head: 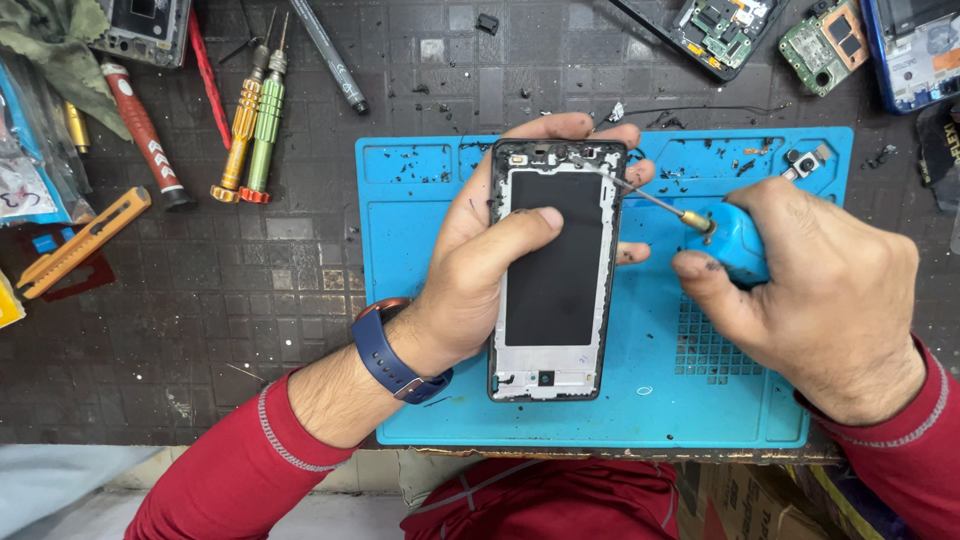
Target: The person holds a disassembled phone frame and uses a small hand tool to scrape old adhesive and residue from its inner edges, rotating the frame to work around all sides. Near the end, they set the frame on the mat and apply heat to it with a blue heat gun.
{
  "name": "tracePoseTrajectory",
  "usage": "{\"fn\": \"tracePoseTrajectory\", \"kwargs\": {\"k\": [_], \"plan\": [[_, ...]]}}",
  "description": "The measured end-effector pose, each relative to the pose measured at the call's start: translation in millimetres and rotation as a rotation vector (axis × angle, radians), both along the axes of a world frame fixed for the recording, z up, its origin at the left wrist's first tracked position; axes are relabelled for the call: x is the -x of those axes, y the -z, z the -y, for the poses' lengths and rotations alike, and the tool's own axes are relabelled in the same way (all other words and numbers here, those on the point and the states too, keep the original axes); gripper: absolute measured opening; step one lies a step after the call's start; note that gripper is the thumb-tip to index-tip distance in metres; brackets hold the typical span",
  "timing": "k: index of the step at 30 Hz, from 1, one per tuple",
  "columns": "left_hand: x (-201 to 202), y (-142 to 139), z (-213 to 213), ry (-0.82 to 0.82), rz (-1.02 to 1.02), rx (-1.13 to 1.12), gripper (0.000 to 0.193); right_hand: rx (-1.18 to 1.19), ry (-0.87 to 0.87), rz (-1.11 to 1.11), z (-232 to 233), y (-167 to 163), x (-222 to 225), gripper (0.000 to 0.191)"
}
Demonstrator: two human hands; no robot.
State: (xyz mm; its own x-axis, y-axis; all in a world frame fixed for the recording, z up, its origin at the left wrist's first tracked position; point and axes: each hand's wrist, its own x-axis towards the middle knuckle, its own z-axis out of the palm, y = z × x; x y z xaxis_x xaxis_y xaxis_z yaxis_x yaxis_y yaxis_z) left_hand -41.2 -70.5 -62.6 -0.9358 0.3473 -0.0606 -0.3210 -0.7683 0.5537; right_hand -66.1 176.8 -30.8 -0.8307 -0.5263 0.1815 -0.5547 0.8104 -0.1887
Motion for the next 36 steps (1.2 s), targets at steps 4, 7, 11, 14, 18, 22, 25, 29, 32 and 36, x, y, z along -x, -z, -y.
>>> {"fn": "tracePoseTrajectory", "kwargs": {"k": [4, 7, 11, 14, 18, 22, 25, 29, 32, 36], "plan": [[0.6, -2.0, 0.9, -0.009, -0.014, 0.002, 0.051, 0.010, -0.003, -0.017, -1.9, 0.4, 0.0, 0.041], [0.2, -4.0, 0.8, -0.038, -0.024, -0.045, 0.049, 0.019, -0.001, -0.001, -2.0, 0.9, -0.3, 0.041], [-0.9, -7.3, 2.5, -0.134, -0.044, -0.015, 0.056, 0.133, -0.022, 0.081, -1.2, -1.2, -1.3, 0.046], [-0.1, -8.1, 1.4, -0.155, -0.097, -0.026, 0.054, 0.309, -0.050, 0.190, 3.0, -5.2, -5.8, 0.047], [-3.5, -8.6, -1.1, -0.150, -0.113, -0.023, 0.058, 0.532, -0.146, 0.360, 10.1, -9.7, -15.6, 0.037], [-7.4, -7.4, -4.7, -0.156, -0.154, 0.042, 0.062, 0.595, -0.118, 0.485, 12.4, -4.9, -21.0, 0.030], [-11.3, -5.4, -4.4, -0.132, -0.216, 0.120, 0.059, 0.643, -0.027, 0.593, 5.9, -1.2, -22.4, 0.027], [-13.0, 0.6, 0.6, -0.008, -0.185, 0.130, 0.058, 0.758, 0.006, 0.631, -6.6, 1.6, -14.3, 0.022], [-15.0, 5.7, 3.2, 0.068, -0.170, 0.010, 0.055, 0.736, 0.040, 0.694, -15.5, 1.3, -7.1, 0.019], [-13.3, 10.2, 2.7, 0.058, -0.163, -0.016, 0.052, 0.508, -0.027, 0.891, -19.6, 4.4, 1.7, 0.015]]}}
